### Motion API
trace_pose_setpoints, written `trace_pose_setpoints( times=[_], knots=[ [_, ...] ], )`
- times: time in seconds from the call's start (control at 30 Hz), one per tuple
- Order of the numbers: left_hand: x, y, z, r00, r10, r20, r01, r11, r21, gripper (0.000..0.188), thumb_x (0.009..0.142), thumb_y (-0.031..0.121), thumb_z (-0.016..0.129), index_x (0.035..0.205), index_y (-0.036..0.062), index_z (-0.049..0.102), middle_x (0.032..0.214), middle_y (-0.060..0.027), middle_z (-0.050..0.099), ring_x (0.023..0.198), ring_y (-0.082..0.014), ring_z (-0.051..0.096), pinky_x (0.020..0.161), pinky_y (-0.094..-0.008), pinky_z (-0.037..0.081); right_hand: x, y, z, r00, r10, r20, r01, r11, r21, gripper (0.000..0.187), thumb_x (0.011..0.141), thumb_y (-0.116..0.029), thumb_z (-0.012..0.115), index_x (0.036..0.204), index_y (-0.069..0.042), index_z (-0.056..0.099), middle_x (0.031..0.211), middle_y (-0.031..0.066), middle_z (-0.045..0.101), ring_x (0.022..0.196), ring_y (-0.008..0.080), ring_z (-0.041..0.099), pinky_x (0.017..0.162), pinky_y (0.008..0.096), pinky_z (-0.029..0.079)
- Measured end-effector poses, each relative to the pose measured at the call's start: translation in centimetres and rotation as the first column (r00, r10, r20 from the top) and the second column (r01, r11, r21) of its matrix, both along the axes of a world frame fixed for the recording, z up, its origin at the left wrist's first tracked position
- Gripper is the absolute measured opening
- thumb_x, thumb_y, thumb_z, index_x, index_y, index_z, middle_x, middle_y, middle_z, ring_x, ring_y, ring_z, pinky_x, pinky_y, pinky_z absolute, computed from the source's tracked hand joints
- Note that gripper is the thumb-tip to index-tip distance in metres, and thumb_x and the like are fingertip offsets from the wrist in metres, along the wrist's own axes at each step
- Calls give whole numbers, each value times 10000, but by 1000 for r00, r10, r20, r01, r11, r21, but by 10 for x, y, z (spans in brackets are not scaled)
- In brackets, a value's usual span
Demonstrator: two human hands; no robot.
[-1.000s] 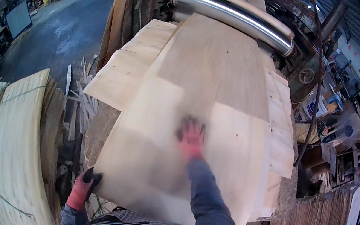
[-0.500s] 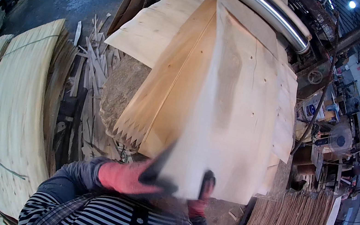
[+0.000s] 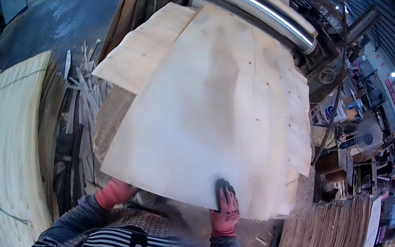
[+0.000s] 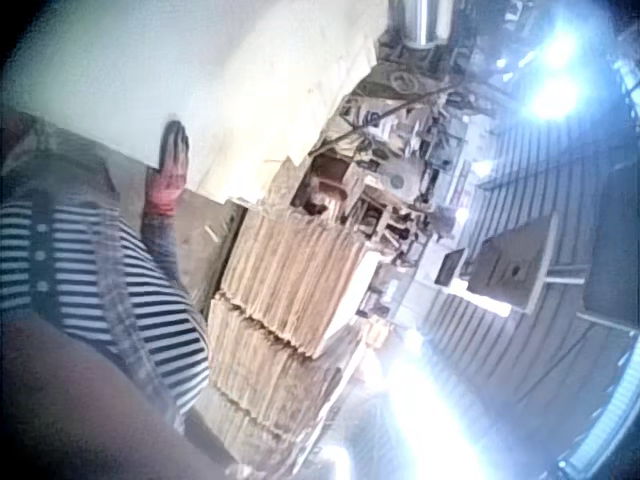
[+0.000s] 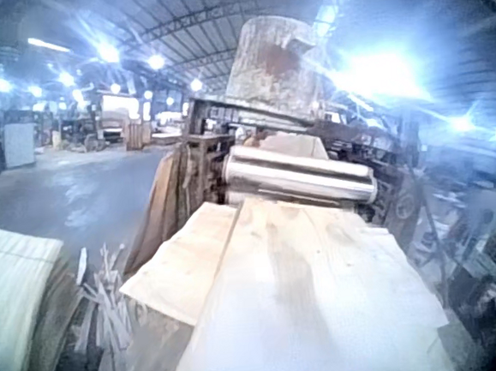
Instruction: The person feeds large, thin wood planks into a roller machine in a workshop. They guide each plank with gloved hands, flip it over, and stack the processed planks on a pile to the side.
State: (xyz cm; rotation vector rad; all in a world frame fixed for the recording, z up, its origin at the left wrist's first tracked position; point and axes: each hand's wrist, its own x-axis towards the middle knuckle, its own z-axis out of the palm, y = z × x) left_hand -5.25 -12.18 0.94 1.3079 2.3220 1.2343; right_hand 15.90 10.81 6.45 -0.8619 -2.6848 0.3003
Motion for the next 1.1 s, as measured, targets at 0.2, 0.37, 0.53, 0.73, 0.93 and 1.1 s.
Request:
trace_pose_setpoints(
  times=[0.2,0.37,0.53,0.73,0.93,1.1],
  knots=[
    [-1,39,-9,990,111,-85,-132,937,-323,449,753,288,590,1094,14,490,1040,-215,513,994,-380,467,860,-446,374,-23,34,8,1000,-6,23,7,998,-61,666,554,-89,660,1195,-103,481,1187,153,492,1096,307,468,941,386,366],
    [-17,12,-87,981,23,-193,-30,999,-35,454,770,362,553,1087,38,516,1094,-176,519,976,-343,493,830,-438,388,-8,23,53,997,69,-18,-71,985,-159,680,532,-136,670,1185,-86,486,1165,177,500,1086,336,469,912,396,386],
    [-9,40,-42,980,-40,-197,-37,928,-371,491,770,387,543,1111,36,499,1124,-178,498,1012,-343,467,853,-446,365,26,18,43,992,111,53,-87,938,-334,741,505,-186,692,1205,-88,471,1197,205,467,1087,358,462,924,425,369],
    [-11,54,-35,975,-79,-206,-16,906,-423,534,770,417,530,1140,35,478,1159,-181,472,1055,-342,436,881,-456,337,-21,35,14,996,66,52,-61,993,-103,621,569,-145,644,1171,-93,501,1156,193,503,1049,357,493,906,416,394],
    [-13,58,-34,968,-101,-231,-16,890,-455,578,770,446,518,1169,33,458,1194,-184,447,1097,-342,405,909,-465,309,-28,40,20,996,94,-13,-95,980,-175,613,561,-123,642,1158,-75,510,1145,191,510,1038,357,498,902,416,398],
    [-13,58,-36,964,-107,-244,-17,889,-458,614,770,471,508,1193,31,441,1223,-187,426,1133,-341,379,932,-473,286,23,20,31,994,111,-13,-110,947,-303,688,533,-217,680,1176,-58,492,1181,210,476,1071,371,474,927,436,369]
  ],
)
